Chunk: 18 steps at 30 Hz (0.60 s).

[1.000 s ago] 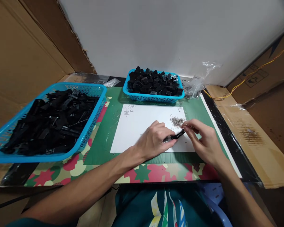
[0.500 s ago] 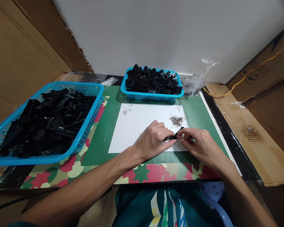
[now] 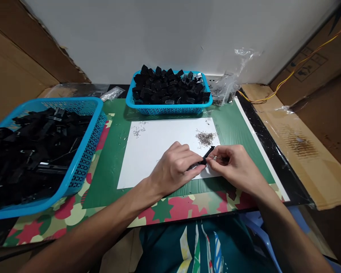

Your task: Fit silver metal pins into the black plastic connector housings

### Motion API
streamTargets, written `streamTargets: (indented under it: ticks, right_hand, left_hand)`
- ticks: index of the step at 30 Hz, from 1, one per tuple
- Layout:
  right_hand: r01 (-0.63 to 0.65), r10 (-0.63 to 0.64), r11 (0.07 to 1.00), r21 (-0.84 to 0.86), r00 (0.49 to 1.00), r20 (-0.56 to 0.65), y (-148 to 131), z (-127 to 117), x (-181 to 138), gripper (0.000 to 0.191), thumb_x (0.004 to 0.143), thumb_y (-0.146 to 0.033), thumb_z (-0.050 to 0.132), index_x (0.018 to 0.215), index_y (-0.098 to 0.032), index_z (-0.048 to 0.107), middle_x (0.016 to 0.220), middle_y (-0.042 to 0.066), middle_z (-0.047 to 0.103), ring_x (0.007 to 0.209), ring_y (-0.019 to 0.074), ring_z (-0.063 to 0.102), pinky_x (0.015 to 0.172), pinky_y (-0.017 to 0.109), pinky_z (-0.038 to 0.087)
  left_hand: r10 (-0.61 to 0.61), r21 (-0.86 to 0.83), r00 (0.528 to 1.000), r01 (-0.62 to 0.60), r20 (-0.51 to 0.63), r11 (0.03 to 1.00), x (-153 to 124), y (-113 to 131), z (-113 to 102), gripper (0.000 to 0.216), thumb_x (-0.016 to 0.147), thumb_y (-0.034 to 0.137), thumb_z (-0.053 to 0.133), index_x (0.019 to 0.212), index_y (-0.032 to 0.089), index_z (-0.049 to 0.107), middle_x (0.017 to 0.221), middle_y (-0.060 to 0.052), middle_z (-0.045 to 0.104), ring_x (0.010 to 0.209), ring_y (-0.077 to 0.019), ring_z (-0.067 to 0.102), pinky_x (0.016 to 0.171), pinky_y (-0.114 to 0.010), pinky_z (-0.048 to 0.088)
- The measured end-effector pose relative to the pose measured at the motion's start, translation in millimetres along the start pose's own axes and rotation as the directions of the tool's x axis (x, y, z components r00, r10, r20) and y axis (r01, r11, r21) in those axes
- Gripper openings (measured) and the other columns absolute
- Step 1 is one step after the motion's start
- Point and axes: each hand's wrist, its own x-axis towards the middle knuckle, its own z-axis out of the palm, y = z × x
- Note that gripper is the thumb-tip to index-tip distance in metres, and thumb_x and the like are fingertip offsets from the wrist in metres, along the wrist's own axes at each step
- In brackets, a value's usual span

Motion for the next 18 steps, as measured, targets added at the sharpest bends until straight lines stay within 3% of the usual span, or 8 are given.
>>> streamTargets:
  ticks: [9,18]
  right_hand:
    - [0.021,-0.018,0.99,-0.138,1.0,0.018,-9.4,-3.6,3.1,0.012,0.084,-0.018,0.067,0.073,-0.016,0.071,0.059,-0.003,0.059,0.054,0.0092,0.046,0.053,0.026,0.033]
    - [0.057,-0.054,0.997,-0.048,0.997,0.059,-8.8,-2.6,-2.7,0.024,0.095,-0.027,0.064,0.075,-0.015,0.072,0.061,0.0,0.061,0.056,0.0109,0.049,0.051,0.027,0.03]
  left_hand:
    - [0.035,0.055,0.999,-0.037,0.026,0.998,-1.3,-0.6,0.8,0.011,0.099,0.021,0.068,0.09,0.015,0.072,0.079,0.0,0.076,0.071,-0.0157,0.058,0.07,-0.035,0.036]
    - [-0.001,0.026,0.998,-0.001,0.067,1.0,-2.5,1.9,-1.3,0.013,0.101,0.024,0.066,0.093,0.016,0.073,0.079,-0.001,0.076,0.073,-0.0166,0.061,0.072,-0.036,0.037]
